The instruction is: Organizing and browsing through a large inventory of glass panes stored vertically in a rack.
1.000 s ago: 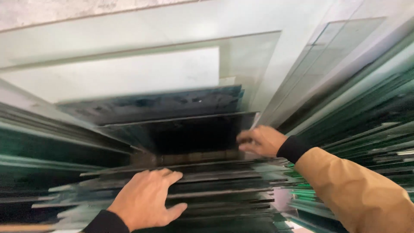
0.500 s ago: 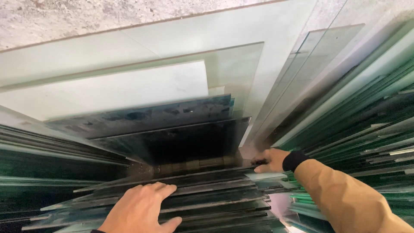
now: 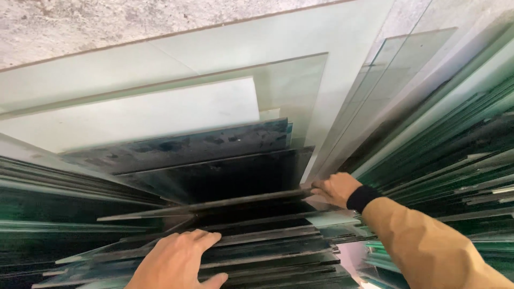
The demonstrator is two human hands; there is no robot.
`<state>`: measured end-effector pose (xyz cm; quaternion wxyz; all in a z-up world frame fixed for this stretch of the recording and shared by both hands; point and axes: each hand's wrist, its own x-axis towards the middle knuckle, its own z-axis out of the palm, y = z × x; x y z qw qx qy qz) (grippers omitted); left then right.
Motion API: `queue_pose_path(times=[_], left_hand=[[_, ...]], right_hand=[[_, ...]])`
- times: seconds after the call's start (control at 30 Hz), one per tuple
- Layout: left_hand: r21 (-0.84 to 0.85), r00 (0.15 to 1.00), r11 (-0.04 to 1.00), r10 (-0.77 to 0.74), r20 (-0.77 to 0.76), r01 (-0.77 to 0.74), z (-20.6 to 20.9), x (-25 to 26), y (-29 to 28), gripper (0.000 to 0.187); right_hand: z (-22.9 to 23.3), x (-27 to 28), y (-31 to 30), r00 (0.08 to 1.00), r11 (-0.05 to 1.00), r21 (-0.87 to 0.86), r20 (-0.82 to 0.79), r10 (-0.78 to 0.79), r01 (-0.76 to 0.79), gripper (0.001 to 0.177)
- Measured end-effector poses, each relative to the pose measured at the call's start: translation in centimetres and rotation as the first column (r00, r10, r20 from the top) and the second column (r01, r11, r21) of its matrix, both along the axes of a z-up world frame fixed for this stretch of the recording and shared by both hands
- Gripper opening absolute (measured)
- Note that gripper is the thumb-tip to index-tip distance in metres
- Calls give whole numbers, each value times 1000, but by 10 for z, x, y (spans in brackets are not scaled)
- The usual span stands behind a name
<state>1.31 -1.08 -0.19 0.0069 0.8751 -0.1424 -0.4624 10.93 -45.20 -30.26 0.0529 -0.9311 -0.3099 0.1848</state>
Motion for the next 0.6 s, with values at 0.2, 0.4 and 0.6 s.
queue_pose_path(times=[0.2, 0.4, 0.6], left_hand=[[-88, 994, 995, 60, 89, -52, 10, -5, -1, 87], [-185, 975, 982, -4, 220, 46, 1, -14, 7, 83], [-167, 969, 984, -16, 245, 58, -6, -18, 10, 83]], right_hand=[[14, 20, 22, 998, 975, -218, -45, 32, -41, 22], [-25, 20, 25, 953, 922, -251, -11, 301, -294, 8], [-7, 19, 38, 876, 843, -244, -87, 474, -480, 16]])
